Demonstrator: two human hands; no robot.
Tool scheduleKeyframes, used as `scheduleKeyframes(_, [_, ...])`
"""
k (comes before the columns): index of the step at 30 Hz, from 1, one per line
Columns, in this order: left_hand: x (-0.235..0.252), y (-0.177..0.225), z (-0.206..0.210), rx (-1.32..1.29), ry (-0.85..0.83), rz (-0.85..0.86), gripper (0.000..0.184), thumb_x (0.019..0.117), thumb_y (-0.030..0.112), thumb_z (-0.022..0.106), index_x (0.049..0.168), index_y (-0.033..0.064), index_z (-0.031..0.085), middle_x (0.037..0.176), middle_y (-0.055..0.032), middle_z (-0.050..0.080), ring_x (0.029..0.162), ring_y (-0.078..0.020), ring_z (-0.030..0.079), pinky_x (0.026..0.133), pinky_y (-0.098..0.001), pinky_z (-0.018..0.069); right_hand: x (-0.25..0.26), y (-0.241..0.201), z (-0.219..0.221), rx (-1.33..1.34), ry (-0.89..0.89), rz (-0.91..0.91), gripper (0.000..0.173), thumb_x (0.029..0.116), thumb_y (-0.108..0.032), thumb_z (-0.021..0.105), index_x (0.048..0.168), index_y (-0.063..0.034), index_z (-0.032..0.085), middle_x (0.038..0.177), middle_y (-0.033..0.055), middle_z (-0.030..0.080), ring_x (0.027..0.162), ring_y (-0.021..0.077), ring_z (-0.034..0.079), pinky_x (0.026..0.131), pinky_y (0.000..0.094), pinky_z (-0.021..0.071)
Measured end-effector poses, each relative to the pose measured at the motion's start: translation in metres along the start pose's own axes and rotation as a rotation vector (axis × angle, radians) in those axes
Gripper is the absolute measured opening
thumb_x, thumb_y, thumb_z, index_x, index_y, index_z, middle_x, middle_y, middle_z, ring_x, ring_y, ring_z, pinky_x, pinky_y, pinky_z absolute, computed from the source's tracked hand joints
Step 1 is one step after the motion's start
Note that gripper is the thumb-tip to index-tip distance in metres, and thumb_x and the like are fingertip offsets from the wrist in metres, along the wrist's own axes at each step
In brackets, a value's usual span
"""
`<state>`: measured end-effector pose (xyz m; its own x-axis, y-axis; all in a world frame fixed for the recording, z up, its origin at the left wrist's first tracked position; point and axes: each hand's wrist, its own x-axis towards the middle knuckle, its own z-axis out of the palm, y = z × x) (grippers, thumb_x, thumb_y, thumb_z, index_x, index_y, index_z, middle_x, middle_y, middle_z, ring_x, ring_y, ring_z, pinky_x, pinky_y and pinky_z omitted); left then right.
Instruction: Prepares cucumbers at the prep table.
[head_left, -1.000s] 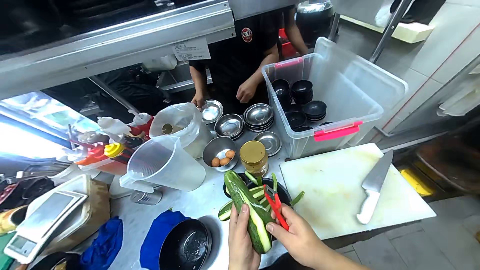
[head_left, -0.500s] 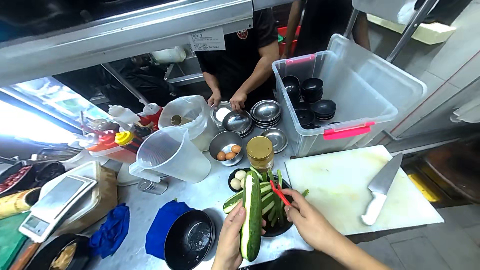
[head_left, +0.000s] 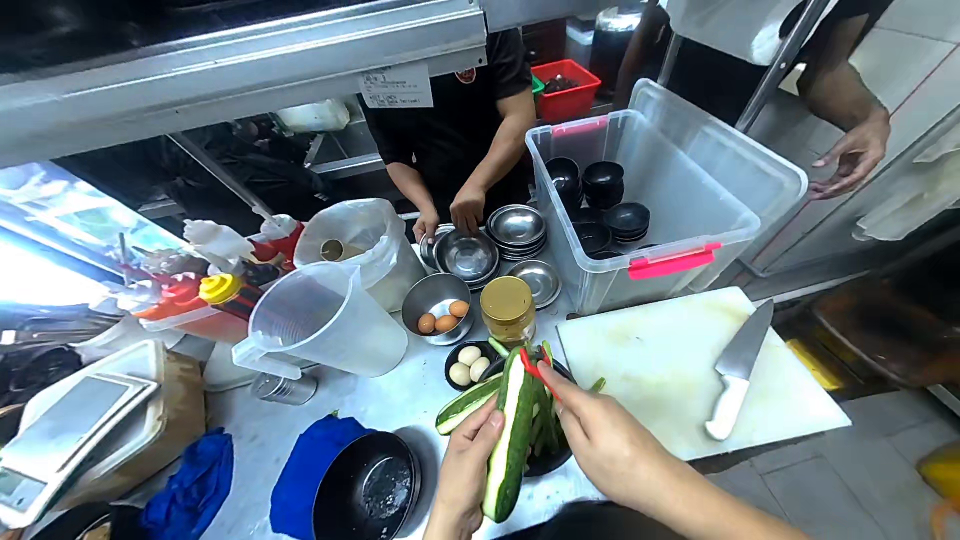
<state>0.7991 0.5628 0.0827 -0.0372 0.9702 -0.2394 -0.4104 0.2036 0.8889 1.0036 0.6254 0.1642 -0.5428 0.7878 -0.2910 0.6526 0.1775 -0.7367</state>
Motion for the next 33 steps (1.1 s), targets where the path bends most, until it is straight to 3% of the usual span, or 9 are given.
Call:
scheduleKeyframes(2, [0.004, -0.003, 0.010, -0.026, 0.115, 0.012, 0.052, 0.1050, 0.035, 0.048, 0.139, -0.0036, 0.056, 0.104, -0.0259, 0.070, 0.080, -0.0321, 0.073, 0.066, -0.0453, 0.0641, -0.005, 0.002, 0.018, 0.015, -0.035, -0.003, 0.056, 0.1094, -0.023, 0.036, 0.164, -0.0227, 0.028, 0.114, 0.0153, 0.071, 0.100, 0.0287, 0.070, 0.092, 0.0492, 0.0565])
scheduleKeyframes(6, [0.017, 0.008, 0.022, -0.043, 0.271, 0.106, 0.042, 0.1093, 0.024, 0.041, 0.134, -0.0033, 0.060, 0.110, -0.0230, 0.070, 0.094, -0.0283, 0.072, 0.082, -0.0429, 0.0622, -0.021, 0.005, 0.047, 0.013, -0.034, -0.080, 0.057, 0.1075, -0.018, 0.039, 0.164, -0.0168, 0.029, 0.109, 0.0183, 0.072, 0.096, 0.0323, 0.071, 0.088, 0.0507, 0.0580])
scheduleKeyframes(13, [0.044, 0.038, 0.040, -0.322, 0.552, 0.082, 0.049, 0.1097, 0.045, 0.039, 0.134, 0.0067, 0.056, 0.099, -0.0211, 0.068, 0.077, -0.0303, 0.070, 0.065, -0.0458, 0.0615, -0.041, 0.006, 0.063, -0.012, 0.041, -0.174, 0.055, 0.1062, -0.015, 0.043, 0.161, -0.0157, 0.038, 0.093, 0.0173, 0.071, 0.080, 0.0315, 0.071, 0.073, 0.0482, 0.0599])
scheduleKeyframes(17, [0.052, 0.055, 0.050, -0.505, 0.658, 0.129, 0.052, 0.1077, 0.054, 0.035, 0.124, 0.0098, 0.057, 0.092, -0.0137, 0.067, 0.076, -0.0260, 0.070, 0.067, -0.0438, 0.0610, -0.048, 0.008, 0.067, 0.010, -0.013, -0.171, 0.053, 0.1063, -0.014, 0.043, 0.160, -0.0158, 0.040, 0.093, 0.0182, 0.072, 0.082, 0.0337, 0.072, 0.075, 0.0513, 0.0595])
scheduleKeyframes(22, [0.051, 0.060, 0.042, -0.550, 0.520, 0.127, 0.058, 0.1080, 0.057, 0.027, 0.129, 0.0115, 0.057, 0.098, -0.0136, 0.068, 0.081, -0.0248, 0.070, 0.072, -0.0431, 0.0613, -0.057, 0.016, 0.040, 0.183, 0.023, -0.160, 0.049, 0.1044, -0.021, 0.050, 0.152, -0.0101, 0.049, 0.094, 0.0128, 0.073, 0.076, 0.0251, 0.070, 0.070, 0.0480, 0.0588])
scheduleKeyframes(25, [0.040, 0.050, 0.043, -0.465, 0.463, 0.070, 0.063, 0.1085, 0.057, 0.023, 0.131, 0.0090, 0.058, 0.105, -0.0169, 0.069, 0.084, -0.0267, 0.071, 0.072, -0.0433, 0.0614, -0.040, 0.026, 0.038, 0.406, 0.219, -0.175, 0.035, 0.0997, -0.035, 0.066, 0.122, -0.0077, 0.063, 0.076, 0.0025, 0.063, 0.060, 0.0125, 0.058, 0.053, 0.0333, 0.0517])
scheduleKeyframes(28, [0.025, 0.035, 0.063, -0.450, 0.405, 0.026, 0.064, 0.1093, 0.055, 0.023, 0.131, 0.0059, 0.058, 0.107, -0.0190, 0.070, 0.086, -0.0268, 0.071, 0.071, -0.0420, 0.0616, -0.007, 0.031, 0.050, 0.515, 0.265, -0.254, 0.056, 0.0910, -0.052, 0.074, 0.121, -0.0073, 0.058, 0.075, -0.0020, 0.055, 0.060, 0.0076, 0.051, 0.053, 0.0263, 0.0485])
scheduleKeyframes(31, [0.015, 0.015, 0.069, -0.443, 0.265, 0.072, 0.062, 0.1094, 0.052, 0.028, 0.135, 0.0011, 0.053, 0.106, -0.0215, 0.068, 0.085, -0.0255, 0.072, 0.073, -0.0397, 0.0627, 0.004, 0.033, 0.059, 0.627, 0.236, -0.253, 0.046, 0.0950, -0.041, 0.073, 0.119, -0.0054, 0.056, 0.083, 0.0010, 0.059, 0.066, 0.0081, 0.056, 0.059, 0.0260, 0.0517])
scheduleKeyframes(33, [0.015, 0.005, 0.055, -0.390, 0.192, 0.100, 0.060, 0.1044, 0.047, 0.048, 0.141, 0.0001, 0.043, 0.111, -0.0250, 0.066, 0.089, -0.0283, 0.072, 0.076, -0.0420, 0.0631, 0.001, 0.038, 0.060, 0.752, 0.184, -0.191, 0.030, 0.0994, -0.030, 0.067, 0.117, -0.0074, 0.057, 0.087, 0.0013, 0.061, 0.066, 0.0083, 0.057, 0.057, 0.0256, 0.0509])
